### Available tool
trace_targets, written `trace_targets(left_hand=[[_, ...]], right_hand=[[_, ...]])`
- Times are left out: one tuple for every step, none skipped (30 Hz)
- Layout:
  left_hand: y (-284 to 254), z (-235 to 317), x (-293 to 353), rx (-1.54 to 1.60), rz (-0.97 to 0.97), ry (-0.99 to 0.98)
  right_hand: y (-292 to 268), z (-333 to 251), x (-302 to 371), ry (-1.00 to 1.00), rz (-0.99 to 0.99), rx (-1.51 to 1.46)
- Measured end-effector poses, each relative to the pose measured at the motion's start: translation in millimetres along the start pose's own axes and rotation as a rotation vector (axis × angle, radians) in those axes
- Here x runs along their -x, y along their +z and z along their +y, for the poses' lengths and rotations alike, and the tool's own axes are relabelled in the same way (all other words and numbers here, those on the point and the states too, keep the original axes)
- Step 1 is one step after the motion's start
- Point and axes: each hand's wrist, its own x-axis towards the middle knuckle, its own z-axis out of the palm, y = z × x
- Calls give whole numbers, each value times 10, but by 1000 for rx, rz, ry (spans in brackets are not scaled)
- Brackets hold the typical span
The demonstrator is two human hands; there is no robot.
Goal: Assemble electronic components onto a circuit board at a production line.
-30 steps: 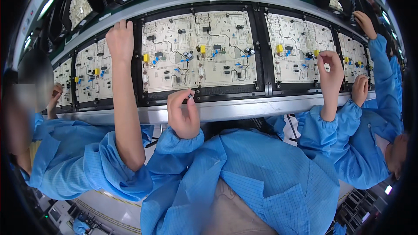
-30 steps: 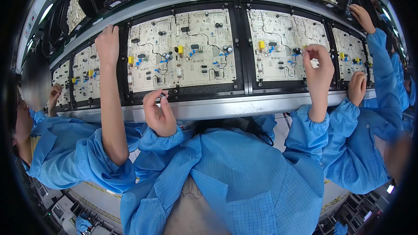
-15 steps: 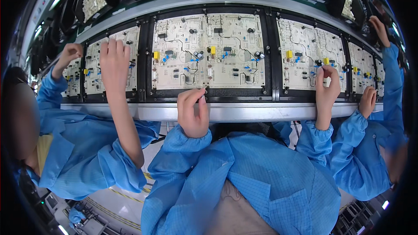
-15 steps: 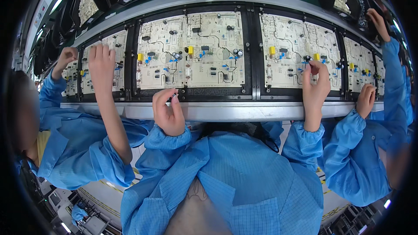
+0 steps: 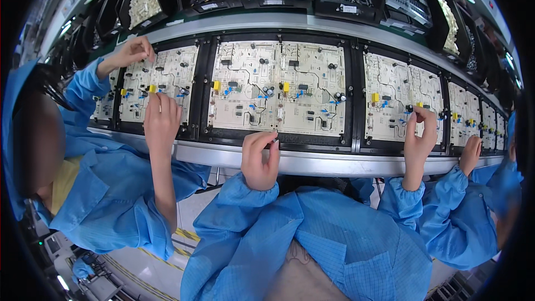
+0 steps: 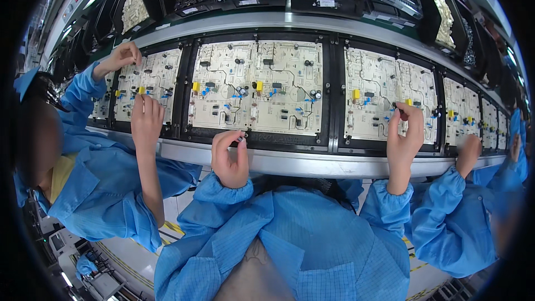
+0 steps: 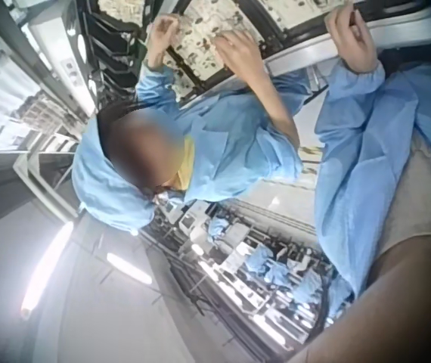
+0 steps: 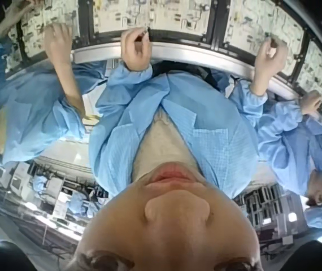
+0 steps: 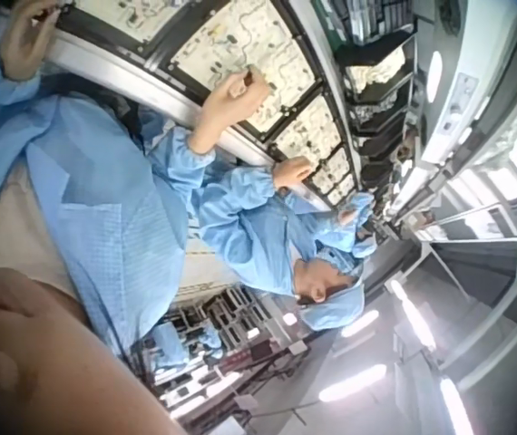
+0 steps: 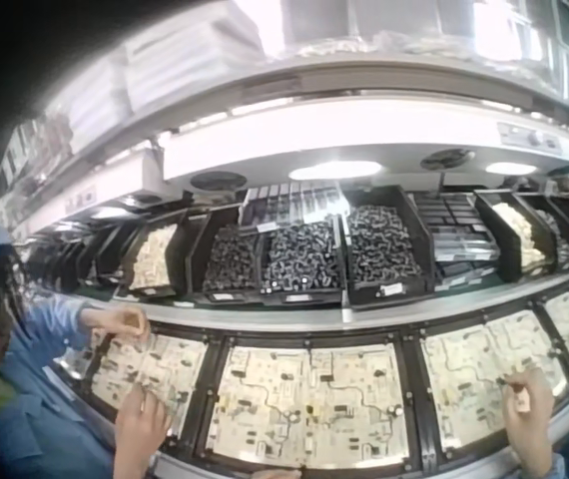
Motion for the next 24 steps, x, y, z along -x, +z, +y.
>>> trace_targets(left_hand=[[2,-12,0,5,-11,3],[7,-13,-2,9,-22,5],[8,-5,-7,8,-18,5],[7,7,-14,14,-39,7],[17,10,-31,25,-61,13],[20,9,-30,21,-54,16],[22,8,-32,13,-55,30],[31,23,-44,13,-59,47],[32,24,-31,8,-50,53],[30,19,-6,16,-40,47],[40,13,1,31,-27,44],[50,16,3,32,-15,53],[55,20,8,34,-14,46],[55,32,2,41,-15,40],[58,23,21,34,-16,38],[57,28,20,30,-4,44],[49,52,18,37,-4,46],[53,68,19,45,-5,51],[57,81,26,44,-3,52],[47,82,48,33,1,45],[46,78,48,32,3,41],[38,69,61,30,7,39],[40,52,67,23,13,68],[39,41,96,19,17,93]], right_hand=[[-6,-6,-3,-3,1,-2],[-20,-10,-13,-11,-7,7],[-32,-18,-35,-19,-14,14],[-58,-35,-80,-23,-13,11],[-115,-64,-147,-57,-38,4],[-155,-93,-211,-92,-65,-11],[-177,-143,-311,-93,-104,-22],[-219,-208,-436,-99,-98,-21],[-218,-268,-569,-167,-131,-30],[-185,-309,-697,-237,-163,-40],[-126,-329,-851,-303,-170,-29],[-41,-362,-985,-307,-193,-86],[57,-392,-1132,-311,-218,-144],[166,-390,-1300,-361,-213,-169],[326,-381,-1460,-412,-212,-199],[468,-361,-1623,-405,-268,-189],[587,-329,-1778,-393,-328,-175],[724,-283,-1927,-398,-322,-175],[869,-234,-2060,-485,-311,-12],[1021,-246,-2160,-577,-302,140],[1104,-405,-2219,-698,-142,95],[1222,-595,-2238,-815,20,50],[1355,-838,-2246,-831,-21,-53],[1491,-1064,-2212,-842,-68,-154]])
